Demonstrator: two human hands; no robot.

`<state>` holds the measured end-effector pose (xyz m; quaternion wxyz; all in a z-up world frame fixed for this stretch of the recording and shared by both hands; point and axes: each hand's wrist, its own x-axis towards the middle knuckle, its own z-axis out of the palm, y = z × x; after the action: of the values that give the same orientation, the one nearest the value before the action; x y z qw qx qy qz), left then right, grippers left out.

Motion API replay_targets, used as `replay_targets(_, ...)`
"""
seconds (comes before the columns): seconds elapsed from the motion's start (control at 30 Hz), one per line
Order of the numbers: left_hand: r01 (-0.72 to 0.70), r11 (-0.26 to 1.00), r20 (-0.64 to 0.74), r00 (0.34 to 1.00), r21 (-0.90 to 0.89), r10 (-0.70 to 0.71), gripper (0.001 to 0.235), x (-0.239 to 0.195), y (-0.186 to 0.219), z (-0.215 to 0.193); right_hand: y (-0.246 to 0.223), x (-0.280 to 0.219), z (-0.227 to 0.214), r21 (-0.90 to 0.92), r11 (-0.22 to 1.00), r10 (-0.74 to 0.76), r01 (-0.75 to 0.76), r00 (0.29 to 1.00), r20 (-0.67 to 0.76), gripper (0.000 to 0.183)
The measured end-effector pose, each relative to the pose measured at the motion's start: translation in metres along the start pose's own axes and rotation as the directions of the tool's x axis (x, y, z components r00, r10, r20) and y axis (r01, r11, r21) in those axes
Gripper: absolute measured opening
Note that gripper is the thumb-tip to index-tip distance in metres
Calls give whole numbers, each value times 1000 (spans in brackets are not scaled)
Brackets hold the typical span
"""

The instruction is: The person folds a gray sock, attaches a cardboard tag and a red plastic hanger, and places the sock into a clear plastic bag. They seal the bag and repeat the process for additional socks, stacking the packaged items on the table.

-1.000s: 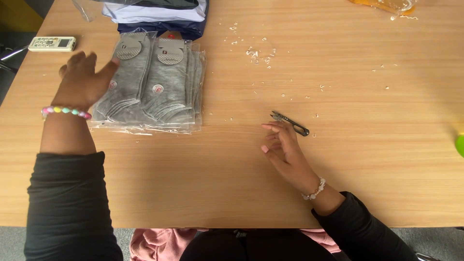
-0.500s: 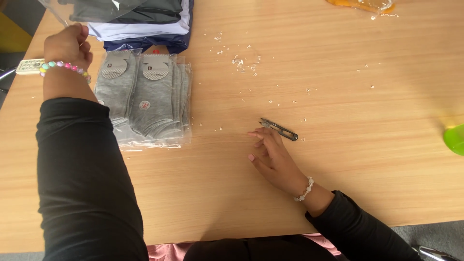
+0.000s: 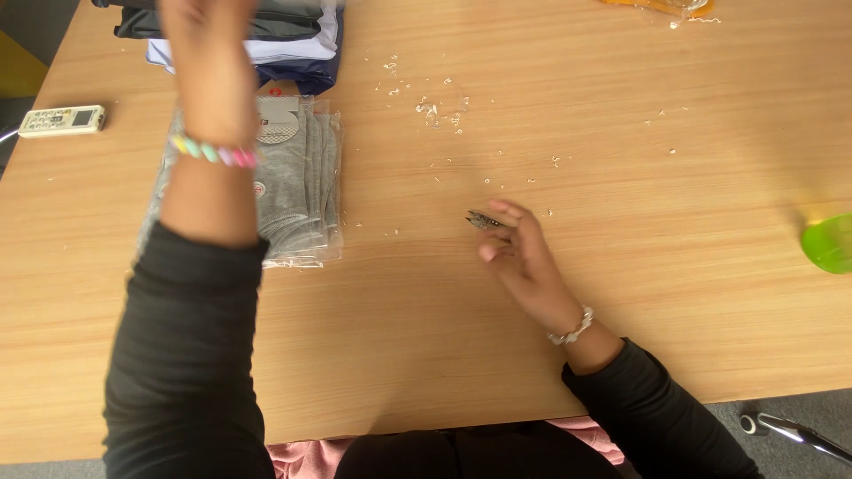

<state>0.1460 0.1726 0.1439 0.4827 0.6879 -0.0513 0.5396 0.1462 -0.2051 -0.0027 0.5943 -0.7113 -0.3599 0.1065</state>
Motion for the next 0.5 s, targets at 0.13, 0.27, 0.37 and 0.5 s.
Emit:
replay_targets(0.13,96,957,354,935,-274,8,27,-60,109,25,14,12,-33,318,948,105,-23,964,-243,79)
replay_targets(0.27,414,594,475,878,-689,-62,13,-76,109,2,0,21,-72,646,734,571,-211,707,-417,112)
replay_targets(0.37,458,511,514,857,-727,-37,52,-68,80,-7,-14,14,-88,823,518,662,-234,719,-213,99)
replay_targets(0.5,533,339,545,836,-775,-67,59,-44,44,-6,-14,-23,-97,834,551,335,38,905,-263,65)
